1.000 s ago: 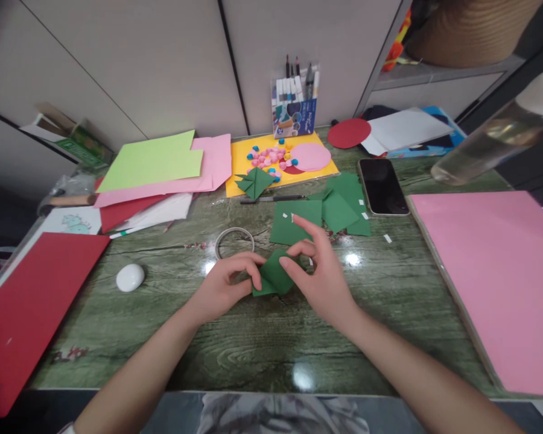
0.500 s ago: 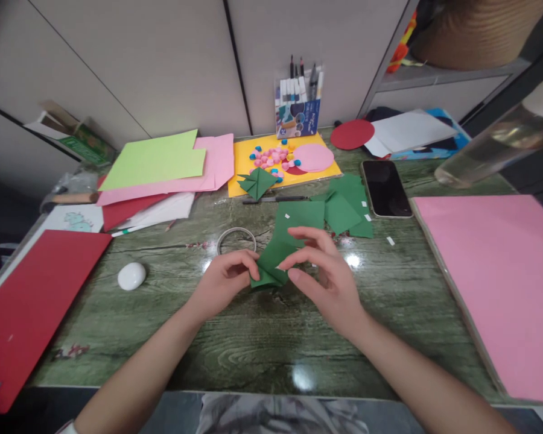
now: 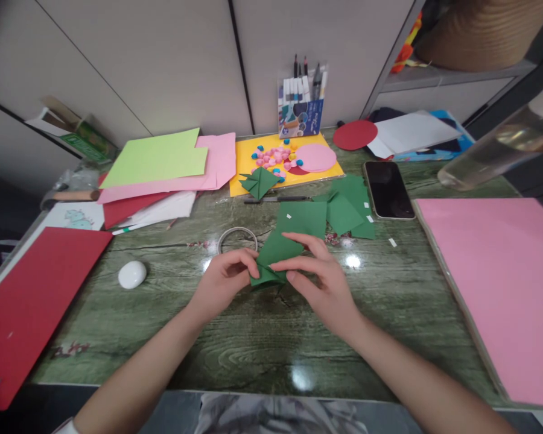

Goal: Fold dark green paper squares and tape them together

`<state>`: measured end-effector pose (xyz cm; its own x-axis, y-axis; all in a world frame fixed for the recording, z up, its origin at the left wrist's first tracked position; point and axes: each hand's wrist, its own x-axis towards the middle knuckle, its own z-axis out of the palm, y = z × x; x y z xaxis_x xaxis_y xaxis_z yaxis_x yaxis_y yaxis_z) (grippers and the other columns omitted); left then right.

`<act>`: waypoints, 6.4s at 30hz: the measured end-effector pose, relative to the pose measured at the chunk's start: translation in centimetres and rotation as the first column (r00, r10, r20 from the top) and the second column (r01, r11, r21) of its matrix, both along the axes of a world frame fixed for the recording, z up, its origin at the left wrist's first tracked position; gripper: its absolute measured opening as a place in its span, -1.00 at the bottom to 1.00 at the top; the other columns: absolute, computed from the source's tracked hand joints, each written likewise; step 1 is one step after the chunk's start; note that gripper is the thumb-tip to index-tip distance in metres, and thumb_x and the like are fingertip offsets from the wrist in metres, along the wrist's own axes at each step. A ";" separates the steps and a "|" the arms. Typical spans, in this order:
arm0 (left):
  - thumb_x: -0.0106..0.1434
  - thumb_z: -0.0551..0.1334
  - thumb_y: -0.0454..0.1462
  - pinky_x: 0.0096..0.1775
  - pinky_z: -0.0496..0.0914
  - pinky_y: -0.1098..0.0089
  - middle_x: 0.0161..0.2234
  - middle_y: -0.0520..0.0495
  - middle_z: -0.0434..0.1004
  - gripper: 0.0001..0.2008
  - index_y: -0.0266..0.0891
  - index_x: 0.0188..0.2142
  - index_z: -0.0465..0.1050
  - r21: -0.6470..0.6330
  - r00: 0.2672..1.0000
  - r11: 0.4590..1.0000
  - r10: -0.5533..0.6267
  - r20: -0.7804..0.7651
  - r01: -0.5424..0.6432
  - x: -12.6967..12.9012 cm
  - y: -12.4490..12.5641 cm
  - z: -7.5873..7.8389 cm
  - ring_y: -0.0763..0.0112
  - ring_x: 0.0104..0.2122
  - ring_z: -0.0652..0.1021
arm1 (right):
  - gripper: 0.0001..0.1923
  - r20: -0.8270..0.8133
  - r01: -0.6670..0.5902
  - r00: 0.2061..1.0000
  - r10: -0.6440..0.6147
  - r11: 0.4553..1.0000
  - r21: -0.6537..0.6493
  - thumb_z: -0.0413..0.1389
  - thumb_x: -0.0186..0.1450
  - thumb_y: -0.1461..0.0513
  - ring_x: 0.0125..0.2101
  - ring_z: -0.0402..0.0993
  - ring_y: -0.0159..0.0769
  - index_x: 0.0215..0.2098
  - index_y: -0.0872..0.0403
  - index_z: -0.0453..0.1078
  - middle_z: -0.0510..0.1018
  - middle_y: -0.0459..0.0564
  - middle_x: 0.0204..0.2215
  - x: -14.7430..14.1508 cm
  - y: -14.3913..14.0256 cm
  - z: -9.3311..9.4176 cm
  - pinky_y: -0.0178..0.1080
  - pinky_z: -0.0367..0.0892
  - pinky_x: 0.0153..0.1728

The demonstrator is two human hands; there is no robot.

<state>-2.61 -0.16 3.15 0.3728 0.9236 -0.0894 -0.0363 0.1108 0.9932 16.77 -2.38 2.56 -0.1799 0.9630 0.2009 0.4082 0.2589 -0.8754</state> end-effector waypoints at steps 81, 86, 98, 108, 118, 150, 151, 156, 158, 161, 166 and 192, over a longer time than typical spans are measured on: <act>0.03 0.33 -0.28 -0.37 0.27 0.45 -0.41 0.03 0.47 -0.90 -0.17 -0.39 0.52 -0.158 0.972 0.962 0.232 0.037 -0.224 0.4 -0.8 -1.1 0.49 -0.42 0.38 | -0.66 0.309 -0.074 0.949 -0.070 0.898 0.433 0.08 0.12 0.42 0.06 0.21 -0.05 -0.22 -0.07 0.49 0.33 0.00 0.04 -0.9 -0.7 0.3 0.09 0.15 0.03; -0.02 0.34 -0.35 -0.37 0.24 0.48 -0.37 0.04 0.46 -0.83 -0.17 -0.37 0.50 -0.083 0.978 0.974 0.210 0.007 -0.209 0.4 -0.8 -0.9 0.46 -0.34 0.39 | -0.66 0.336 -0.081 0.938 -0.091 0.882 0.464 0.09 0.11 0.42 0.06 0.20 -0.03 -0.22 -0.06 0.48 0.31 0.01 0.05 -0.9 -0.7 0.5 0.11 0.16 0.02; -0.03 0.26 -0.47 -0.31 0.26 0.47 -0.40 0.08 0.36 -0.60 -0.17 -0.19 0.30 -0.064 0.983 0.983 0.175 0.049 -0.172 0.7 -0.7 0.0 0.51 -0.37 0.40 | -0.66 0.342 -0.119 0.938 -0.062 0.868 0.482 0.10 0.08 0.44 0.07 0.19 -0.01 -0.23 0.00 0.47 0.29 0.08 0.05 -1.2 -0.6 -0.1 0.09 0.17 0.01; -0.04 0.28 -0.45 -0.32 0.27 0.45 -0.44 0.10 0.30 -0.58 -0.17 -0.16 0.28 -0.051 0.979 0.978 0.203 -0.018 -0.203 0.6 -0.5 -0.5 0.52 -0.41 0.38 | -0.66 0.361 -0.101 0.926 -0.109 0.850 0.517 0.10 0.09 0.44 0.06 0.21 -0.02 -0.22 -0.02 0.46 0.30 0.06 0.05 -1.1 -0.6 0.0 0.09 0.16 0.00; -0.05 0.28 -0.44 -0.35 0.28 0.47 -0.45 0.11 0.31 -0.63 -0.20 -0.26 0.23 -0.043 0.961 0.960 0.274 -0.044 -0.275 1.0 -0.4 -0.7 0.54 -0.45 0.37 | -0.67 0.365 -0.075 0.925 -0.104 0.892 0.445 0.07 0.15 0.40 0.11 0.19 -0.06 -0.17 -0.04 0.44 0.29 0.00 0.13 -1.5 -0.8 -0.4 0.08 0.15 0.03; -0.09 0.32 -0.41 -0.35 0.29 0.47 -0.44 0.09 0.33 -0.64 -0.21 -0.29 0.23 -0.092 0.945 0.941 0.326 0.001 -0.324 0.9 -0.2 -1.1 0.54 -0.45 0.39 | -0.60 0.481 -0.035 0.844 -0.236 0.872 0.489 0.11 0.14 0.32 0.08 0.23 -0.03 -0.04 -0.05 0.33 0.23 0.04 0.18 -1.9 -1.5 -0.6 0.19 0.00 0.09; -0.09 0.32 -0.41 -0.35 0.29 0.48 -0.43 0.09 0.34 -0.64 -0.21 -0.31 0.24 -0.105 0.940 0.935 0.342 0.013 -0.338 0.8 -0.1 -1.1 0.54 -0.44 0.39 | -0.56 0.468 -0.020 0.849 -0.244 0.871 0.491 0.11 0.15 0.31 0.08 0.24 -0.03 0.00 -0.04 0.29 0.25 0.07 0.16 -1.8 -1.4 -0.5 0.19 0.00 0.09; -0.13 0.35 -0.40 -0.36 0.29 0.50 -0.39 0.07 0.36 -0.62 -0.23 -0.32 0.24 -0.264 0.912 0.900 0.390 0.131 -0.347 0.5 0.5 -0.6 0.55 -0.41 0.38 | -0.77 0.251 0.176 0.929 -0.272 0.921 0.347 0.08 0.21 0.28 0.02 0.29 -0.09 -0.16 -0.05 0.37 0.33 0.05 0.05 -0.9 -0.9 0.4 0.06 0.18 0.01; -0.14 0.36 -0.38 -0.36 0.31 0.50 -0.37 0.06 0.37 -0.62 -0.23 -0.32 0.26 -0.336 0.910 0.890 0.379 0.166 -0.309 0.5 0.5 -0.5 0.55 -0.40 0.39 | -0.93 0.180 0.215 0.947 -0.265 0.943 0.255 0.09 0.21 0.25 -0.06 0.34 -0.13 -0.32 -0.03 0.38 0.39 0.03 -0.10 -0.7 -0.6 0.3 -0.01 0.25 -0.07; -0.15 0.37 -0.38 -0.36 0.33 0.49 -0.37 0.07 0.38 -0.61 -0.23 -0.32 0.27 -0.433 0.916 0.872 0.343 0.209 -0.228 0.5 0.3 -0.3 0.54 -0.40 0.42 | -0.94 0.147 0.194 0.965 -0.217 0.969 0.155 0.10 0.21 0.21 -0.15 0.37 -0.19 -0.43 0.00 0.35 0.39 -0.01 -0.26 -0.8 -0.1 -0.4 -0.10 0.29 -0.16; -0.14 0.37 -0.40 -0.37 0.32 0.52 -0.39 0.09 0.39 -0.61 -0.22 -0.30 0.29 -0.498 0.916 0.851 0.319 0.242 -0.164 0.7 -0.2 0.0 0.57 -0.42 0.42 | -0.88 0.107 0.087 0.990 -0.094 0.994 0.068 0.10 0.22 0.16 -0.31 0.37 -0.28 -0.42 0.02 0.31 0.40 -0.07 -0.39 -1.3 0.2 -0.8 -0.21 0.28 -0.28; -0.04 0.33 -0.31 -0.31 0.27 0.43 -0.28 0.02 0.40 -0.69 -0.21 -0.26 0.33 -0.016 0.947 0.999 0.035 -0.320 -0.042 0.5 -0.2 0.1 0.40 -0.30 0.42 | -0.92 0.229 0.064 0.968 -0.107 0.981 0.185 0.13 0.19 0.22 -0.30 0.36 -0.25 -0.46 0.02 0.34 0.46 -0.08 -0.44 -1.4 -0.3 -0.4 -0.12 0.20 -0.24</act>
<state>-2.12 -0.34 3.27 0.2857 0.9330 -0.2186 0.2777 0.1378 0.9507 15.37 -2.70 2.13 -0.1611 0.9304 0.3293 0.6256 0.3543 -0.6950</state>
